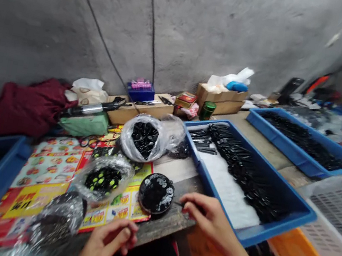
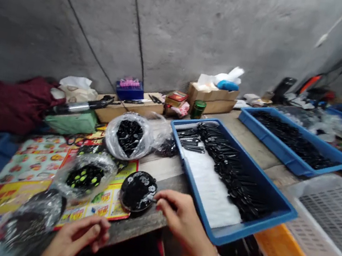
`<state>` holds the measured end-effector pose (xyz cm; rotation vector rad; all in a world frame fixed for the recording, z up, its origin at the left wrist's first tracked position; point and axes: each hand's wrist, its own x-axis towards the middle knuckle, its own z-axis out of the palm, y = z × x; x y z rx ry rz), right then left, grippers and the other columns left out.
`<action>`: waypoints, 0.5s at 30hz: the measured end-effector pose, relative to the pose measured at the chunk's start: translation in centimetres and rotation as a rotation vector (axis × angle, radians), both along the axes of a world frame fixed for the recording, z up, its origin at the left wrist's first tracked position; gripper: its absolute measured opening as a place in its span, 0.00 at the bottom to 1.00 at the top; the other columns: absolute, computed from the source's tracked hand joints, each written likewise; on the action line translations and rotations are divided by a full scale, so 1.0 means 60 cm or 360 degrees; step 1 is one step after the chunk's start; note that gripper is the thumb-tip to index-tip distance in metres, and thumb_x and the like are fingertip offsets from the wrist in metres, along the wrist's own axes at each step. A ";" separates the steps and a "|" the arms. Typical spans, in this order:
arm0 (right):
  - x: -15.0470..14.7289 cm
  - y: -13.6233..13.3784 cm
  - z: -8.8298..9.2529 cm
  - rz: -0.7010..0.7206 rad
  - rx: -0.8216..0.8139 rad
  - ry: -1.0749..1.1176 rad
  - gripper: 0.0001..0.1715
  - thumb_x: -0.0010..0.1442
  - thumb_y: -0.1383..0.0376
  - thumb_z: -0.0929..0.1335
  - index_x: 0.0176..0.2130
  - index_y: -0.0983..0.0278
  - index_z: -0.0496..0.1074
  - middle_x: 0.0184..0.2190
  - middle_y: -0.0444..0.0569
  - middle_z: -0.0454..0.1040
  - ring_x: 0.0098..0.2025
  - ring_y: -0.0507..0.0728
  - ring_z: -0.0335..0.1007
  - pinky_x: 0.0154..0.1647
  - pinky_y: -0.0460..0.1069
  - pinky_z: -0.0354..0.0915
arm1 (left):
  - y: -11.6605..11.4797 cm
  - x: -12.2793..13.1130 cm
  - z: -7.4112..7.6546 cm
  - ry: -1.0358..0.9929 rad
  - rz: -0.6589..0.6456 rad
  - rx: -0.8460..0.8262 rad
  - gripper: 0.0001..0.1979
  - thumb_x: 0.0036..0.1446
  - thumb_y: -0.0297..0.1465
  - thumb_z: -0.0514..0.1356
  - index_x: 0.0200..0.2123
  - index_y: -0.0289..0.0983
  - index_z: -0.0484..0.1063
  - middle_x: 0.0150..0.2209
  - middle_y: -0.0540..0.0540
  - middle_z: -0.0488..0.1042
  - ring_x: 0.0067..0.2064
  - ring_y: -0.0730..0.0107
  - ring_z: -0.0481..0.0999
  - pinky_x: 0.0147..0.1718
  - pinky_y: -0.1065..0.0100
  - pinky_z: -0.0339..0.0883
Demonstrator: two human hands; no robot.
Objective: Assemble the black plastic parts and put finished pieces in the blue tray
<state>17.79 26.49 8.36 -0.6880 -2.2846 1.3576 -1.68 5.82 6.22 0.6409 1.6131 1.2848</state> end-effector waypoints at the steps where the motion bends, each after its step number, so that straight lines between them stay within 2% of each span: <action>1: -0.003 -0.033 -0.005 0.0074 -0.0011 0.0015 0.11 0.64 0.63 0.64 0.38 0.63 0.75 0.30 0.47 0.78 0.31 0.54 0.73 0.32 0.45 0.65 | 0.007 0.007 0.002 -0.0015 -0.0037 0.0014 0.23 0.49 0.51 0.64 0.33 0.34 0.78 0.26 0.45 0.78 0.27 0.68 0.74 0.25 0.72 0.70; 3: -0.012 -0.085 -0.020 0.0227 0.0034 0.0051 0.09 0.64 0.65 0.64 0.38 0.62 0.74 0.32 0.48 0.78 0.33 0.55 0.73 0.35 0.46 0.65 | 0.015 0.020 0.004 -0.0031 -0.0121 0.0004 0.26 0.50 0.53 0.62 0.33 0.32 0.77 0.26 0.44 0.77 0.27 0.69 0.73 0.24 0.72 0.67; 6: -0.027 -0.127 -0.045 0.0408 0.0171 0.0074 0.10 0.65 0.68 0.62 0.41 0.63 0.72 0.33 0.49 0.77 0.33 0.55 0.73 0.34 0.46 0.64 | 0.012 0.029 0.004 0.0035 -0.0239 -0.0098 0.25 0.53 0.51 0.59 0.33 0.31 0.76 0.23 0.46 0.74 0.23 0.72 0.70 0.21 0.74 0.63; 11: -0.044 -0.152 -0.053 0.0500 0.0385 -0.0039 0.12 0.65 0.70 0.59 0.41 0.64 0.71 0.30 0.51 0.75 0.31 0.57 0.71 0.31 0.48 0.62 | -0.007 0.025 0.012 0.0373 -0.0378 -0.0217 0.16 0.58 0.36 0.56 0.25 0.32 0.75 0.21 0.47 0.74 0.23 0.71 0.70 0.22 0.74 0.60; 15: -0.055 -0.160 -0.051 0.0470 0.0170 -0.0008 0.13 0.62 0.72 0.60 0.37 0.65 0.73 0.28 0.50 0.75 0.30 0.56 0.71 0.31 0.47 0.62 | -0.015 0.024 0.013 0.0806 -0.0387 -0.0098 0.15 0.57 0.28 0.55 0.22 0.33 0.76 0.21 0.47 0.75 0.24 0.71 0.71 0.25 0.72 0.60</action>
